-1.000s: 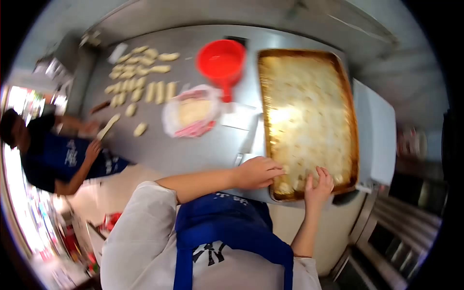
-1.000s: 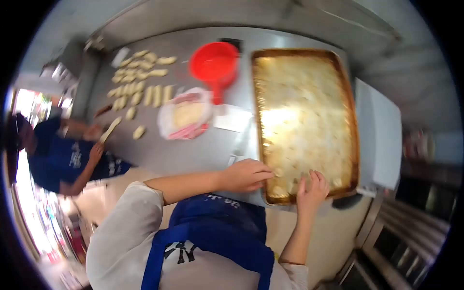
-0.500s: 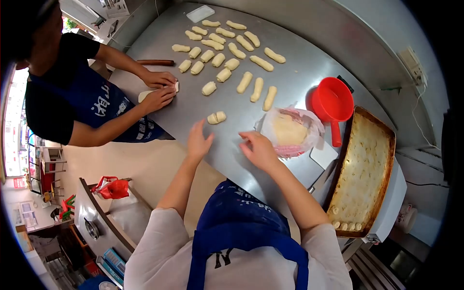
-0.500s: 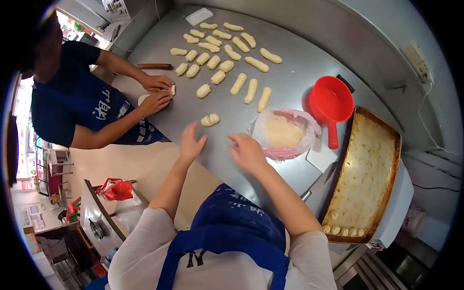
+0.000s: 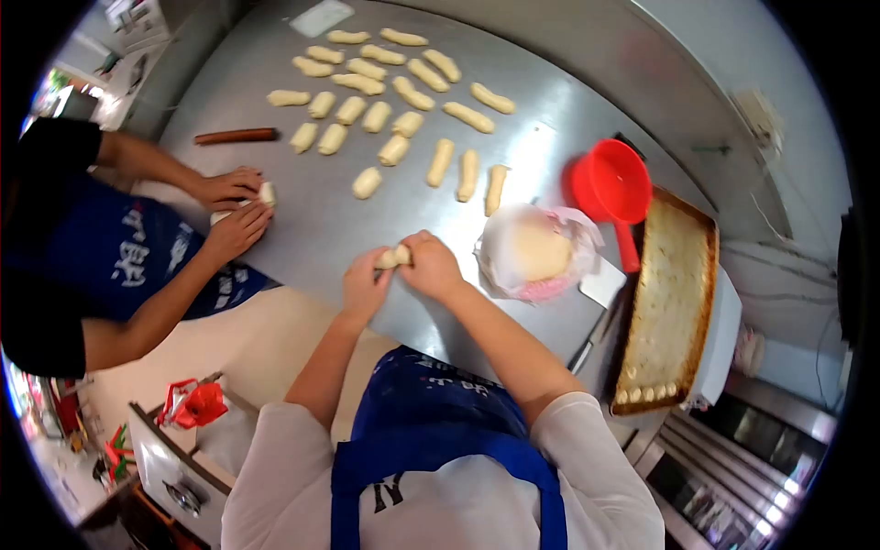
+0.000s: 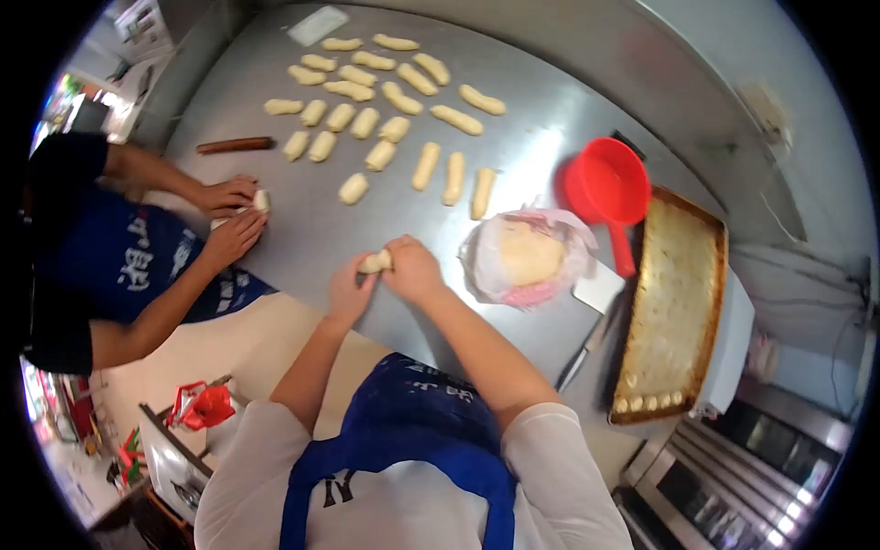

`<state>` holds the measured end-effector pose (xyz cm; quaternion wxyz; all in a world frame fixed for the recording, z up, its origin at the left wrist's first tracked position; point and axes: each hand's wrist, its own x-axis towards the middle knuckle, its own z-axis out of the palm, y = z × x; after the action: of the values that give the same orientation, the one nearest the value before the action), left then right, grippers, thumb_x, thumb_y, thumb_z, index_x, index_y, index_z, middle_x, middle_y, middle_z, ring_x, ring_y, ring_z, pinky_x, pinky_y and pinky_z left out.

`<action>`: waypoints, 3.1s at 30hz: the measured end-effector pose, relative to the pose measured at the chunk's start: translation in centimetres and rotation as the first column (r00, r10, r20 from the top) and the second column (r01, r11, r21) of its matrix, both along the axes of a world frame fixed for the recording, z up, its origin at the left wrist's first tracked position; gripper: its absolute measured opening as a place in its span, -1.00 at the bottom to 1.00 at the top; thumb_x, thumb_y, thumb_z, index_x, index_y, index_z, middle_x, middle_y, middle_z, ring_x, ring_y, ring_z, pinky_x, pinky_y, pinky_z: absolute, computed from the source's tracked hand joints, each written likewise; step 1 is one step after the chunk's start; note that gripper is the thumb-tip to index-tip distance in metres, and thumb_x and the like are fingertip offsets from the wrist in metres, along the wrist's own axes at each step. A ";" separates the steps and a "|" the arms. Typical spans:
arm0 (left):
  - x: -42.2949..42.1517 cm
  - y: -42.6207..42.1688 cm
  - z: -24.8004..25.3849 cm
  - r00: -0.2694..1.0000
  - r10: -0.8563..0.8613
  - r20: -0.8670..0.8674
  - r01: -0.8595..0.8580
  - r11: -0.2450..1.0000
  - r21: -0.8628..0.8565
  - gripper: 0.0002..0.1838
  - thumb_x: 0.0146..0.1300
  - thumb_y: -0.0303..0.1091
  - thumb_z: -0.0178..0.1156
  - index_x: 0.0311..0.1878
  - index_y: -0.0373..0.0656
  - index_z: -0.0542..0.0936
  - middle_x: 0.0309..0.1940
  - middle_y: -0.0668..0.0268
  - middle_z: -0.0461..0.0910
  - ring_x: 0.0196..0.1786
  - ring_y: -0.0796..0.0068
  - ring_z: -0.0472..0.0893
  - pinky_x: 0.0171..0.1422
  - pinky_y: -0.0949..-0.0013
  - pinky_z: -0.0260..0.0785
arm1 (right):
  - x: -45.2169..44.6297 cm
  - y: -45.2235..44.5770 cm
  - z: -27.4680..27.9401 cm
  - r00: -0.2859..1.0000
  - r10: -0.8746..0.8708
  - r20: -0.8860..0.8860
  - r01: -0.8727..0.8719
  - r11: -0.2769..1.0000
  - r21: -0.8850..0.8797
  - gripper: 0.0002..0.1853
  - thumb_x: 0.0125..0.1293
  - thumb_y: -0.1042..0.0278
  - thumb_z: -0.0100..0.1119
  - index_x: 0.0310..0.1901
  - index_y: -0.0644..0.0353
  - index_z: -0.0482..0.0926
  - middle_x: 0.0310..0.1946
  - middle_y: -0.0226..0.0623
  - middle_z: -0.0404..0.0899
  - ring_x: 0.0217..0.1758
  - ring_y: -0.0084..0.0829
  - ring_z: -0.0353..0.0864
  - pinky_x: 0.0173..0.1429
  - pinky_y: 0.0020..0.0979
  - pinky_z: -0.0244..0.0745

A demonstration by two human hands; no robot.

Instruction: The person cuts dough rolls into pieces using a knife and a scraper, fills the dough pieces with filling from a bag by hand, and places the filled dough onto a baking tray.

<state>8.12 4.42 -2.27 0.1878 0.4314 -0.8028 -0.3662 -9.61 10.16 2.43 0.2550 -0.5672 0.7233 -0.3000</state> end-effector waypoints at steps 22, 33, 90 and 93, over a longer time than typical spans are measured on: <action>-20.3 13.1 13.4 0.800 0.530 -0.281 0.216 0.182 0.959 -0.42 0.44 -0.55 0.18 0.50 -0.26 0.34 0.20 0.25 0.60 0.08 0.46 0.64 0.07 0.36 0.53 | -29.9 18.1 11.7 0.820 -0.566 0.085 0.572 0.802 -0.171 -0.57 0.29 0.44 0.39 0.19 0.22 0.60 0.06 -0.15 0.69 -0.09 -0.35 0.71 -0.01 -0.40 0.63; -20.0 11.2 11.9 0.846 0.432 -0.313 0.300 0.100 0.949 -0.36 0.46 -0.54 0.14 0.57 -0.27 0.25 0.30 0.20 0.54 0.25 0.41 0.60 0.22 0.30 0.54 | -41.8 7.8 2.6 0.832 -0.173 -0.527 0.233 0.971 0.048 -0.80 0.41 0.28 0.19 -0.20 0.26 0.65 -0.13 0.00 0.66 -0.13 0.04 0.71 -0.01 -0.04 0.65; -24.6 7.9 6.5 0.879 -0.381 0.287 0.447 0.869 -0.214 -0.60 0.14 -0.42 0.36 0.11 -0.06 0.67 -0.01 0.30 0.69 0.00 0.18 0.69 0.00 0.15 0.60 | -22.9 12.7 1.7 0.955 -0.224 -0.193 0.211 0.974 -0.087 -0.65 0.19 0.47 0.31 0.05 0.25 0.64 -0.04 -0.06 0.65 0.04 -0.01 0.64 0.17 -0.11 0.57; -24.3 7.5 6.9 0.936 -0.349 0.043 0.349 0.907 -0.234 -0.62 0.25 -0.39 0.33 0.15 -0.11 0.65 0.04 0.30 0.70 0.00 0.29 0.70 -0.06 0.24 0.59 | -22.7 13.4 3.9 0.941 -0.337 -0.017 0.336 0.941 -0.050 -0.63 0.26 0.46 0.29 0.11 0.26 0.63 -0.02 -0.09 0.68 -0.03 -0.10 0.69 0.11 -0.18 0.59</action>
<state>-16.20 11.94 4.66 0.1697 0.2555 -0.9050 -0.2947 -32.30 23.60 6.33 0.1776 -0.4448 0.8056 -0.3487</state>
